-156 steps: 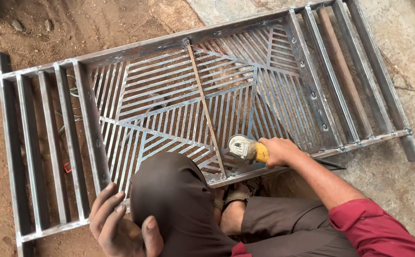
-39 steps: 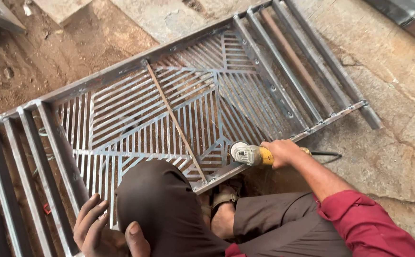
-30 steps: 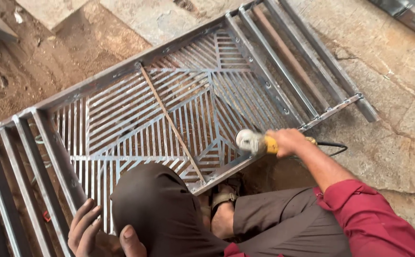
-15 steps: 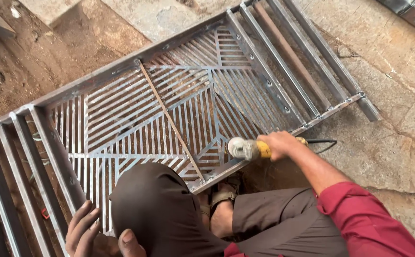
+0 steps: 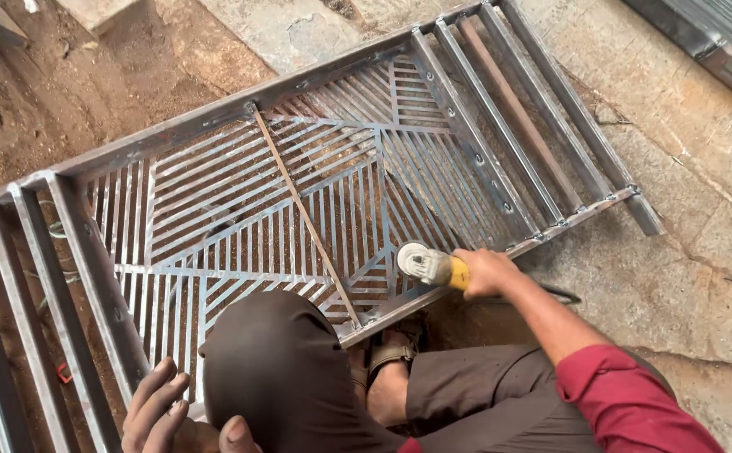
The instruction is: Grind and smooth the surface of a decorative metal gate using an angle grinder.
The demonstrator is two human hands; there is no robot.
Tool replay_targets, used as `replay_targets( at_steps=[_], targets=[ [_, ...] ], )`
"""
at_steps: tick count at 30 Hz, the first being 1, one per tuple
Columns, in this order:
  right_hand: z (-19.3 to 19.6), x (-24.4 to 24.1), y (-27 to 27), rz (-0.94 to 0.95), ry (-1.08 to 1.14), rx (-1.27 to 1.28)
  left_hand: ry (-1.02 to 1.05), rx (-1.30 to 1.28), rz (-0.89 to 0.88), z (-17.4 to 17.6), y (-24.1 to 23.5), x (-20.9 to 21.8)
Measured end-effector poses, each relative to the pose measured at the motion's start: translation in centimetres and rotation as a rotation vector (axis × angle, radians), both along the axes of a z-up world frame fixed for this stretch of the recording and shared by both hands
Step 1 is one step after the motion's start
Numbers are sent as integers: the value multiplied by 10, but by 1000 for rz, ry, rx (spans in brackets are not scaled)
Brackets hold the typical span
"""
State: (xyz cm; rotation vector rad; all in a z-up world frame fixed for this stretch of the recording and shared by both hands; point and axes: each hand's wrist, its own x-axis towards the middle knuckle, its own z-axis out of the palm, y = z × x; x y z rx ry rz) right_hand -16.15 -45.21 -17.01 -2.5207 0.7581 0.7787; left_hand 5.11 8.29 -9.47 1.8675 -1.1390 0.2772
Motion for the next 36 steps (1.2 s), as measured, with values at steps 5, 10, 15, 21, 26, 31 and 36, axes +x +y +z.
replay_targets(
  at_steps=[5,10,15,21,26,31,36],
  targets=[
    [-26,12,-31,-242,8,-44,2,29,24,-8,15,4],
    [-24,8,-54,-349,-76,-114,2,55,-113,-47,39,27],
    [-48,-22,-70,-316,-107,-45,-108,30,-65,-74,48,31],
    [-88,-29,-66,-311,-105,231,-39,101,17,-32,18,0],
    [-79,19,-14,-327,1,245,-39,22,96,1,-25,-9],
    [-96,33,-24,-481,-102,314,-27,10,112,4,-13,-15],
    [-72,-1,-30,-77,83,205,149,-23,37,-54,35,-6]
  ],
)
